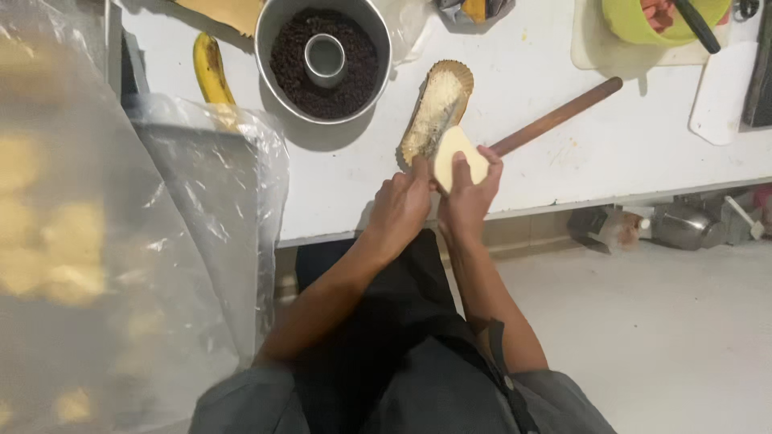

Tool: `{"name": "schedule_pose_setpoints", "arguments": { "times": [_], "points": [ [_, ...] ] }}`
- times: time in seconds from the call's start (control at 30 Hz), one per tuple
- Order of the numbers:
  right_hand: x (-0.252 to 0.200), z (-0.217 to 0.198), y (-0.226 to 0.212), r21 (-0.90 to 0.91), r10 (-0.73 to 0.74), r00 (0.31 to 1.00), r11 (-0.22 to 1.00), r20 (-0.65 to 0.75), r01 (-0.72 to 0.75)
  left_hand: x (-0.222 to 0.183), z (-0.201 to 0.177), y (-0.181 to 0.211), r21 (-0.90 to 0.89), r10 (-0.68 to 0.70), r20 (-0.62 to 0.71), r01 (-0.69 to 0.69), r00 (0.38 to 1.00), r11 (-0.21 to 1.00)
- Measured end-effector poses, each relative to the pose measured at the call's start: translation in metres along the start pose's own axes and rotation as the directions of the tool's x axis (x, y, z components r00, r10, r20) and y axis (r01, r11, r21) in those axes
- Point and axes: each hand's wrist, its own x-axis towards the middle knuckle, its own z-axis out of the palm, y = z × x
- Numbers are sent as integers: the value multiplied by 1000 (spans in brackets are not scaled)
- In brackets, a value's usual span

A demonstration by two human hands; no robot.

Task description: The person prepares pastries by rolling out dough, spreading a dark filling onto the dough, rolling the dough into cylinders, slicing the cylinders into sections, and placing the sections onto a baking sheet.

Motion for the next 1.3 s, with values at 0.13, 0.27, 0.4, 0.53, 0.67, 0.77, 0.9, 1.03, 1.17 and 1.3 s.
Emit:
{"name": "schedule_pose_setpoints", "arguments": {
  "times": [0.13, 0.27, 0.4, 0.53, 0.67, 0.77, 0.9, 1.03, 1.17, 1.3],
  "points": [
    [29, 5, 16, 111, -68, 994, 991, -85, 77, -23, 5, 14, 97, 48, 55, -53, 997, 994],
    [44, 5, 12, 152, -36, 992, 987, -120, 54, -28, 8, 6, 58, 84, 85, -89, 993, 994],
    [-7, -19, 11, 22, -9, 999, 1000, -41, 9, -12, 28, -11, 1, 48, 55, -48, 997, 999],
    [19, 1, 17, 149, -28, 994, 988, -101, 43, -25, 20, 2, 19, 107, 8, -107, 994, 994],
    [36, 5, 15, 176, -19, 992, 983, -128, 42, -16, 31, -19, 46, 115, -13, -114, 993, 992],
    [-22, -3, -1, 57, -42, 994, 997, -98, 47, -8, 28, -17, -52, 92, -16, -92, 996, 994],
    [21, -6, 23, 39, -112, 987, 992, -120, 117, -21, 40, -7, 83, 107, -17, -105, 994, 991],
    [49, 1, 23, 95, -90, 985, 990, -145, 104, -24, 23, -1, 59, 83, 46, -85, 996, 995],
    [-16, -7, 6, 101, -102, 994, 989, -43, 106, 4, 41, -24, 34, 82, 12, -83, 997, 996],
    [7, -4, 19, 118, -142, 984, 981, -106, 154, -17, 30, 0, 66, 116, 12, -117, 993, 991]
  ]
}}
